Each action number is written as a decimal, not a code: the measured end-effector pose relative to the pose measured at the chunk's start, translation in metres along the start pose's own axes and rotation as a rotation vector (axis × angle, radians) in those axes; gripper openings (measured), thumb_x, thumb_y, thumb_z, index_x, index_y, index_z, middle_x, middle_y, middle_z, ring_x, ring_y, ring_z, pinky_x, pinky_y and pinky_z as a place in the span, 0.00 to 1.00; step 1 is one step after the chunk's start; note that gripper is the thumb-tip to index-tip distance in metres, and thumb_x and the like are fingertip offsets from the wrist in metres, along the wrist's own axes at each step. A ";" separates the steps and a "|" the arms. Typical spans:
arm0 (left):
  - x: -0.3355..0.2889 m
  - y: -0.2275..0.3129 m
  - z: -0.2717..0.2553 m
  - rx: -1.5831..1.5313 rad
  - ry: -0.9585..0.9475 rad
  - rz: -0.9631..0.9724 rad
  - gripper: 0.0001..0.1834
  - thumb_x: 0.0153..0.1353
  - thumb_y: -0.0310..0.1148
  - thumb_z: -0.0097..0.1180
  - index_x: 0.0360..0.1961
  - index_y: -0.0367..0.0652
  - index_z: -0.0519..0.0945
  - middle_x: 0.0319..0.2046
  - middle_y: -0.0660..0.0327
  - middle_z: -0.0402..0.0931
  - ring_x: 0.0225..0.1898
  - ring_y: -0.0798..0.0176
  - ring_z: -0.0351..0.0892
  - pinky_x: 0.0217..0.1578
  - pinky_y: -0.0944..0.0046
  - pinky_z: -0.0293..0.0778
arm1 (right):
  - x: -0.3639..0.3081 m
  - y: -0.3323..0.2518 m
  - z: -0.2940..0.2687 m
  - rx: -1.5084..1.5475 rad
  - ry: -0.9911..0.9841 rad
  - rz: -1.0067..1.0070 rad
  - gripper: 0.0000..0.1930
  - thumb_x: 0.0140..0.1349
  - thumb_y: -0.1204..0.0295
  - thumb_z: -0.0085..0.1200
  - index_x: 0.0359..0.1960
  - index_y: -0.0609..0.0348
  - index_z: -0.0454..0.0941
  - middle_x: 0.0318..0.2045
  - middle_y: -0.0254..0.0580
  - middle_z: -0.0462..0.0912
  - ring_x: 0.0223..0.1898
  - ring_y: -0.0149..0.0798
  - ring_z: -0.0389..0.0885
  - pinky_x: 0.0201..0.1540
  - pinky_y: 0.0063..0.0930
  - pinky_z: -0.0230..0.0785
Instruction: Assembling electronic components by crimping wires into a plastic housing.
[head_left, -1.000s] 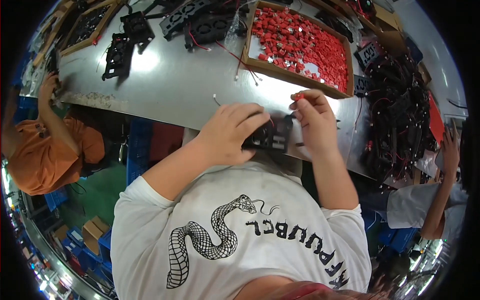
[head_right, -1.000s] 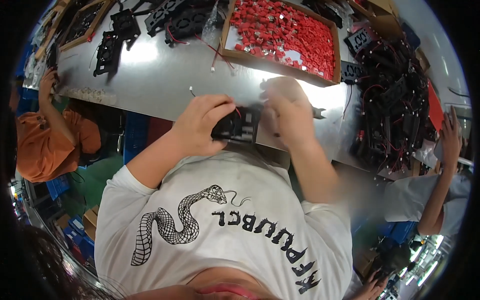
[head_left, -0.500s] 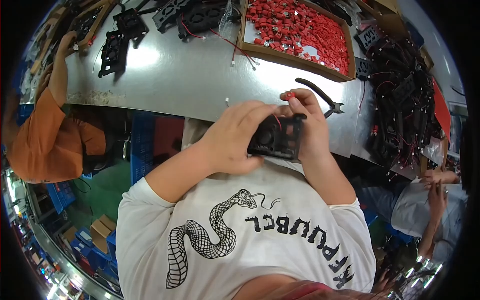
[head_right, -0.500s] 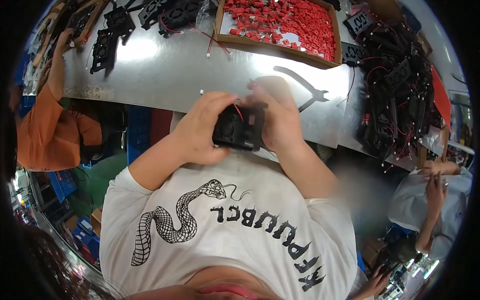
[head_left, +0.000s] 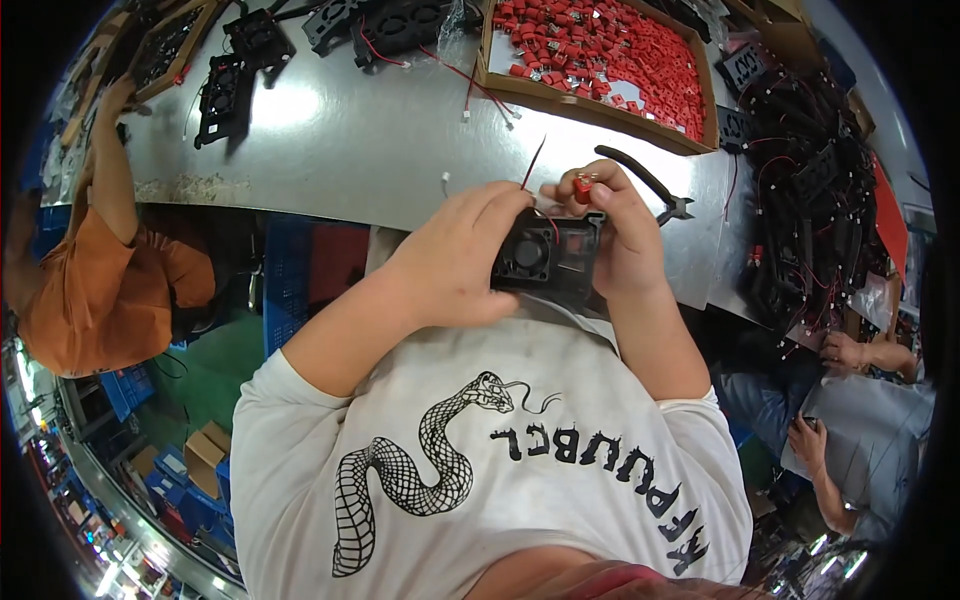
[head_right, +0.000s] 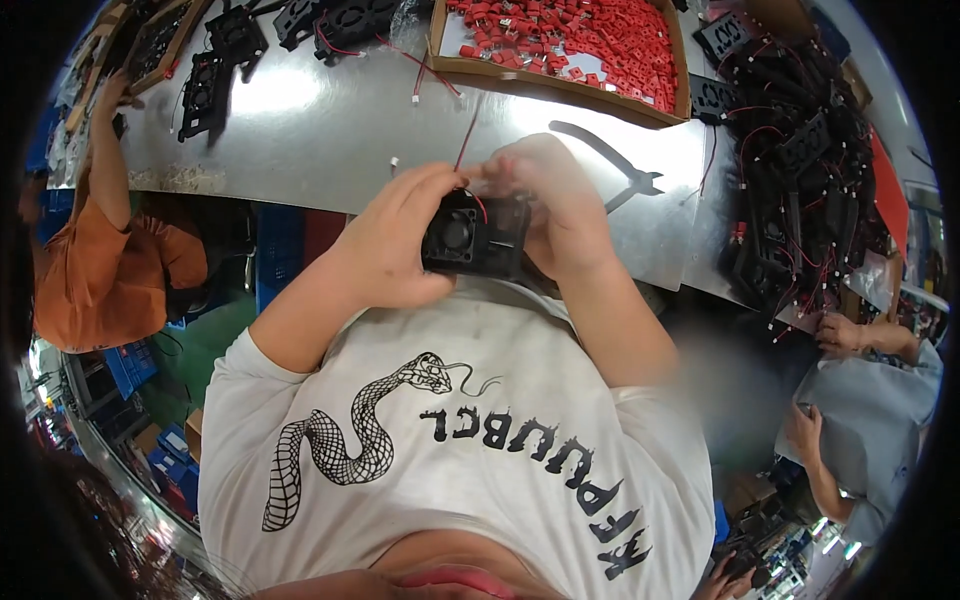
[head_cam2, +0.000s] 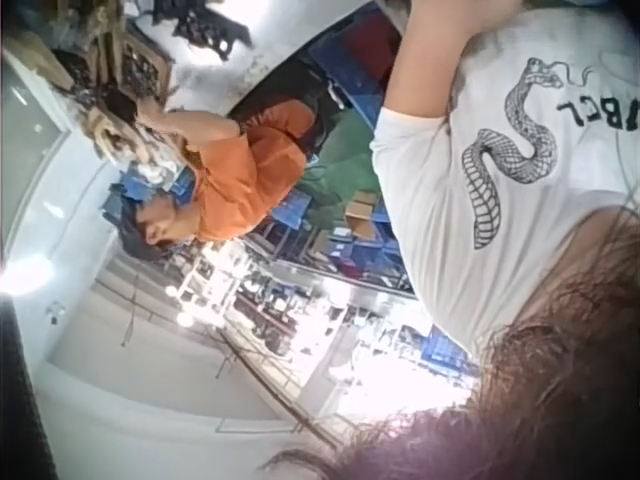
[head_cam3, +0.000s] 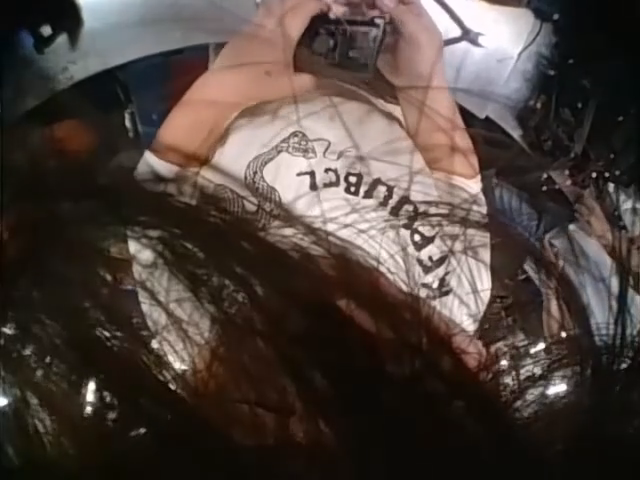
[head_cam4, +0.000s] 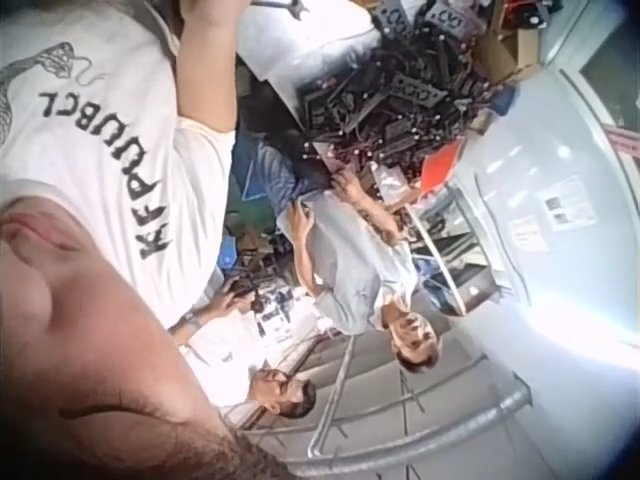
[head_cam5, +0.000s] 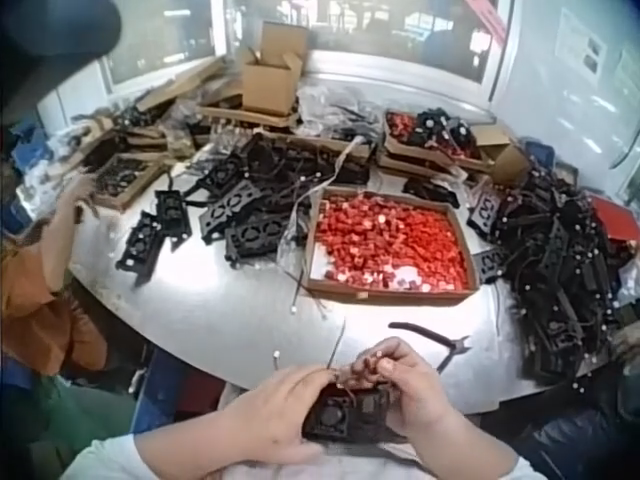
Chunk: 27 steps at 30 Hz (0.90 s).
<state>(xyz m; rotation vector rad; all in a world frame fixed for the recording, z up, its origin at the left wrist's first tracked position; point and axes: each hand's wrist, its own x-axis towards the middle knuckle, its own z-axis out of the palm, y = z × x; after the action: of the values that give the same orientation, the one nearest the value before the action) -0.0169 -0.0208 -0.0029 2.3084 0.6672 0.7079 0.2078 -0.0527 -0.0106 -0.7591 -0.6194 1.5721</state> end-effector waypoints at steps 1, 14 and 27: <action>0.000 -0.002 -0.002 -0.002 -0.001 -0.003 0.46 0.39 0.33 0.71 0.62 0.34 0.66 0.58 0.44 0.70 0.58 0.38 0.72 0.61 0.47 0.69 | -0.001 -0.003 -0.005 -0.079 0.035 -0.059 0.06 0.67 0.77 0.57 0.43 0.60 0.76 0.44 0.45 0.83 0.47 0.36 0.82 0.55 0.32 0.74; -0.002 -0.025 -0.009 0.209 0.180 -0.021 0.44 0.39 0.47 0.79 0.56 0.38 0.74 0.49 0.48 0.77 0.50 0.42 0.78 0.53 0.49 0.75 | 0.006 -0.004 -0.028 -0.827 0.180 -0.165 0.10 0.57 0.85 0.66 0.34 0.62 0.76 0.44 0.44 0.84 0.42 0.31 0.81 0.46 0.27 0.75; 0.009 -0.027 -0.016 0.137 0.154 -0.048 0.48 0.39 0.61 0.77 0.55 0.37 0.76 0.49 0.50 0.79 0.50 0.44 0.78 0.53 0.50 0.73 | -0.012 0.019 -0.022 -1.119 -0.150 -0.627 0.22 0.54 0.90 0.62 0.25 0.54 0.58 0.34 0.38 0.80 0.31 0.26 0.70 0.31 0.19 0.62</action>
<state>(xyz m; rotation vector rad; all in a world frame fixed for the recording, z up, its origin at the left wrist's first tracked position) -0.0278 0.0097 -0.0080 2.3697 0.8624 0.8472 0.2135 -0.0676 -0.0376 -1.0921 -1.7134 0.6071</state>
